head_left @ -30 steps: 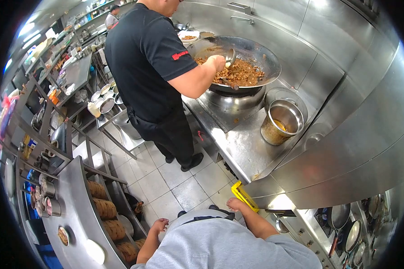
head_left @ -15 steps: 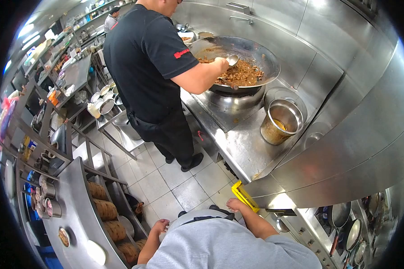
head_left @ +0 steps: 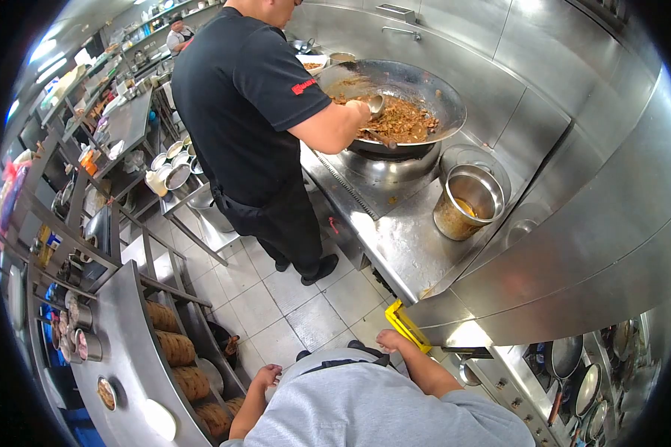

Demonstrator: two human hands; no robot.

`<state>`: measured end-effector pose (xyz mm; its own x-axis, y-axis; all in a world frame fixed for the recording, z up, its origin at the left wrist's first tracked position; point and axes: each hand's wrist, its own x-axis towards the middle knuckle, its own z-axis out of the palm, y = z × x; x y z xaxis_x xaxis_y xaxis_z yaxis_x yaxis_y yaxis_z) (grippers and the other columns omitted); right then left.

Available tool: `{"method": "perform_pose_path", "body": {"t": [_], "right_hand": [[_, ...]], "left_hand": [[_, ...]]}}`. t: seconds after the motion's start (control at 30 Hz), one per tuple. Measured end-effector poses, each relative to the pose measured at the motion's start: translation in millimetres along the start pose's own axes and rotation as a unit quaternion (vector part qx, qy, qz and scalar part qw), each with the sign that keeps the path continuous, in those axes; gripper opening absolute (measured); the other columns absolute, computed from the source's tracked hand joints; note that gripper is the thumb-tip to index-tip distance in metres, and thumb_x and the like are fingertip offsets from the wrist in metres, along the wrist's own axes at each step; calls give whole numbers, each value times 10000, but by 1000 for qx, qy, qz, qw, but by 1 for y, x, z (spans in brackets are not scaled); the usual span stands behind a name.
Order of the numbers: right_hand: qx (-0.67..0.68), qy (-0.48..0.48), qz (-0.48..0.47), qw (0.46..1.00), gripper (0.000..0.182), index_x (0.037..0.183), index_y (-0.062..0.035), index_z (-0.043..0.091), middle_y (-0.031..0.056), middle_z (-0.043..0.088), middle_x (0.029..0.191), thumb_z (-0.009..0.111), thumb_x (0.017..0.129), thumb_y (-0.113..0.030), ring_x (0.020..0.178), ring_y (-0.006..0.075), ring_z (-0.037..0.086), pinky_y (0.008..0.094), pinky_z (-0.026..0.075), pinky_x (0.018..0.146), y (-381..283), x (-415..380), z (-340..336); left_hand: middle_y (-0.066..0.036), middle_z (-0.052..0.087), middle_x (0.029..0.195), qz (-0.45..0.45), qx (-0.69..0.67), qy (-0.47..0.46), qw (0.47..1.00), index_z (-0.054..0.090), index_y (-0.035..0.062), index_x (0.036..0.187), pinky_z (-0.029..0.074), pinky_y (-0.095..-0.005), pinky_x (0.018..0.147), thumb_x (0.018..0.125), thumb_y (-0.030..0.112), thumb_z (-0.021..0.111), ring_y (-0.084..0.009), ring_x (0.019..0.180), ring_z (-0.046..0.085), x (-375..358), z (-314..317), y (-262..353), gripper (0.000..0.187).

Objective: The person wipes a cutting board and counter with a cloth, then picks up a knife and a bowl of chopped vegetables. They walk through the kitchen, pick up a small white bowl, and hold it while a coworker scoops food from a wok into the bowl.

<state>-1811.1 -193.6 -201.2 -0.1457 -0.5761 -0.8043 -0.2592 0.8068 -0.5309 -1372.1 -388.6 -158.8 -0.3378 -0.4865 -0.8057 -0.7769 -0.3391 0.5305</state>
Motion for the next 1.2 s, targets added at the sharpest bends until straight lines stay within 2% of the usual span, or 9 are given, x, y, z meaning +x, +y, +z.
{"method": "perform_pose_path", "body": {"t": [0.1, 0.2, 0.27, 0.47, 0.5, 0.57, 0.63, 0.73, 1.2], "right_hand": [[17, 7, 9, 1000, 239, 888, -60, 610, 56, 600, 728, 564, 796, -276, 524, 171, 564, 309, 475, 444, 3, 4, 1], [-60, -14, -41, 997, 235, 880, -58, 600, 58, 598, 714, 562, 796, -274, 512, 173, 557, 314, 476, 447, 19, 27, 3], [8, 4, -2, 1000, 226, 847, -53, 591, 67, 597, 698, 559, 798, -271, 508, 178, 562, 319, 482, 457, 13, 20, 3], [27, 20, -14, 999, 220, 808, -47, 579, 78, 602, 694, 559, 800, -266, 530, 178, 591, 327, 487, 454, -9, -7, -3], [26, 19, -15, 999, 220, 808, -47, 579, 78, 602, 694, 559, 800, -266, 530, 178, 591, 327, 487, 454, -7, -2, -3], [-19, -24, -6, 1000, 222, 819, -46, 590, 74, 606, 703, 555, 799, -265, 534, 171, 595, 331, 486, 444, 3, 13, -3], [-11, -16, -15, 1000, 226, 822, -47, 595, 71, 607, 709, 556, 798, -268, 534, 172, 594, 329, 486, 444, 9, 15, 0], [3, -3, -12, 1000, 226, 822, -51, 600, 63, 605, 713, 558, 797, -272, 530, 172, 587, 324, 485, 445, 3, 8, -1], [0, 6, -4, 1000, 224, 867, -78, 612, 49, 610, 747, 563, 787, -280, 517, 165, 569, 309, 489, 459, -12, -8, -4]], "left_hand": [[-33, 626, 909, -10, -3, 0, 1000, 595, 126, 1061, 459, -291, 525, 841, 309, 587, -153, 654, 555, 0, 0, 3, 287], [-33, 628, 906, -5, -12, -3, 1000, 596, 127, 1062, 458, -286, 522, 844, 312, 582, -152, 650, 556, 6, -1, -4, 286], [-34, 629, 904, 2, -13, -3, 1000, 597, 129, 1061, 458, -285, 522, 845, 314, 579, -152, 650, 558, 8, -1, -6, 285], [-34, 632, 900, 7, 7, -2, 1000, 594, 131, 1068, 461, -294, 524, 846, 323, 571, -164, 665, 573, 11, -6, -10, 294], [-34, 632, 905, 64, 41, -12, 997, 593, 130, 1067, 462, -300, 526, 844, 326, 572, -166, 665, 574, 21, -8, -24, 297], [-35, 632, 911, 120, 74, -21, 990, 593, 129, 1066, 464, -306, 528, 843, 329, 573, -169, 666, 575, 20, -9, -24, 300], [-35, 632, 915, 41, 38, -2, 998, 593, 127, 1062, 467, -316, 534, 836, 337, 577, -172, 666, 575, 7, -8, -8, 309], [-34, 630, 906, 12, 1, 1, 1000, 593, 124, 1062, 467, -318, 535, 830, 339, 583, -172, 661, 572, 5, -7, -7, 316], [-26, 623, 880, 6, -7, 2, 1000, 598, 129, 1047, 461, -310, 532, 833, 313, 583, -164, 658, 557, 4, -1, -5, 282]]}}
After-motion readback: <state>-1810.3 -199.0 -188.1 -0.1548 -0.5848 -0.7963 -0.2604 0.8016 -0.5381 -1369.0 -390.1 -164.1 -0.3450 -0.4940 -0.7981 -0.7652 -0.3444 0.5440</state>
